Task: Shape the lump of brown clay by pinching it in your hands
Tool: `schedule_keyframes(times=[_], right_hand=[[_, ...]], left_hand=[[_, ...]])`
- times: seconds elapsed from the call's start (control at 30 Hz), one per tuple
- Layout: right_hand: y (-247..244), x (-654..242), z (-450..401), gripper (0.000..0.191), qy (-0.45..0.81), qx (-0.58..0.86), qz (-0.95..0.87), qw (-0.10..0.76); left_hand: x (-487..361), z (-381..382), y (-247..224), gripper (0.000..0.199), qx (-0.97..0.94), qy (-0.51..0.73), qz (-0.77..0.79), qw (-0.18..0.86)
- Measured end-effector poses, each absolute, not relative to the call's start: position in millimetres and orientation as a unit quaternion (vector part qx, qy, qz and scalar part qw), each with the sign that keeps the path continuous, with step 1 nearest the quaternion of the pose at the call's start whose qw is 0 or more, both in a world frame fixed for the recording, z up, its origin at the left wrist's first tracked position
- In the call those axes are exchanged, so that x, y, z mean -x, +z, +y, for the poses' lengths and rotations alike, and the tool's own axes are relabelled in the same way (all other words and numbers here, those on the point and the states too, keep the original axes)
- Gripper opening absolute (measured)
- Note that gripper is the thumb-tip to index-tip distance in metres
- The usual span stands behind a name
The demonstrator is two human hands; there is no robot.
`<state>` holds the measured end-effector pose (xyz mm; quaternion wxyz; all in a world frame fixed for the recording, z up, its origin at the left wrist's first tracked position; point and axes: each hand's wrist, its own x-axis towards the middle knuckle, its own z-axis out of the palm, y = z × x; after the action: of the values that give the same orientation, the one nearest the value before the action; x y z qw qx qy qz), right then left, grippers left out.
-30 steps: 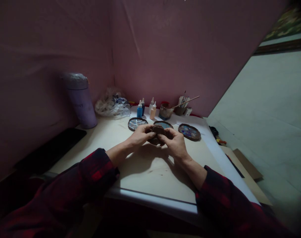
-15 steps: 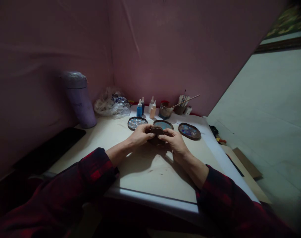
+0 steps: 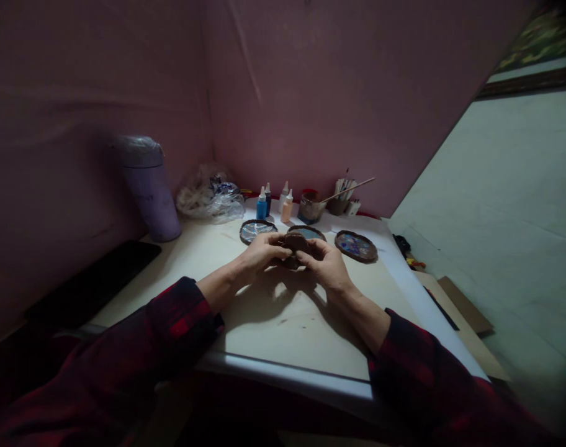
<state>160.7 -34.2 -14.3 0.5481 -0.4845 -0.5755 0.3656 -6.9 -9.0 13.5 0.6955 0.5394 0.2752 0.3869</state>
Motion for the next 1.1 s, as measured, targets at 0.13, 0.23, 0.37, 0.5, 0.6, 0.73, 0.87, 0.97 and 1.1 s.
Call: schedule_keyframes(times=[0.13, 0.23, 0.37, 0.5, 0.6, 0.73, 0.87, 0.97, 1.1], right_hand=[[-12, -159, -38, 0.032, 0.297, 0.511, -0.614, 0.524], [-8, -156, -46, 0.026, 0.211, 0.541, -0.648, 0.493], [-4, -154, -52, 0.024, 0.169, 0.557, -0.651, 0.488], [-6, -154, -50, 0.024, 0.214, 0.557, -0.626, 0.502], [-7, -155, -49, 0.025, 0.229, 0.558, -0.615, 0.508], [-7, -154, -50, 0.028, 0.236, 0.552, -0.615, 0.512], [-9, -156, -47, 0.031, 0.257, 0.549, -0.6, 0.522], [-12, -159, -44, 0.033, 0.256, 0.544, -0.606, 0.521], [-12, -160, -40, 0.035, 0.279, 0.528, -0.601, 0.531]], left_hand=[[6, -10, 11, 0.038, -0.582, 0.39, 0.266, 0.662], [5, -12, 10, 0.035, -0.615, 0.398, 0.286, 0.618], [4, -12, 10, 0.029, -0.6, 0.392, 0.314, 0.623], [4, -8, 8, 0.031, -0.597, 0.373, 0.308, 0.64], [4, -7, 7, 0.025, -0.612, 0.376, 0.311, 0.622], [3, -8, 8, 0.02, -0.593, 0.387, 0.335, 0.622], [5, -8, 9, 0.027, -0.577, 0.38, 0.325, 0.646], [6, -8, 9, 0.027, -0.565, 0.379, 0.3, 0.669], [6, -8, 8, 0.036, -0.552, 0.369, 0.269, 0.698]])
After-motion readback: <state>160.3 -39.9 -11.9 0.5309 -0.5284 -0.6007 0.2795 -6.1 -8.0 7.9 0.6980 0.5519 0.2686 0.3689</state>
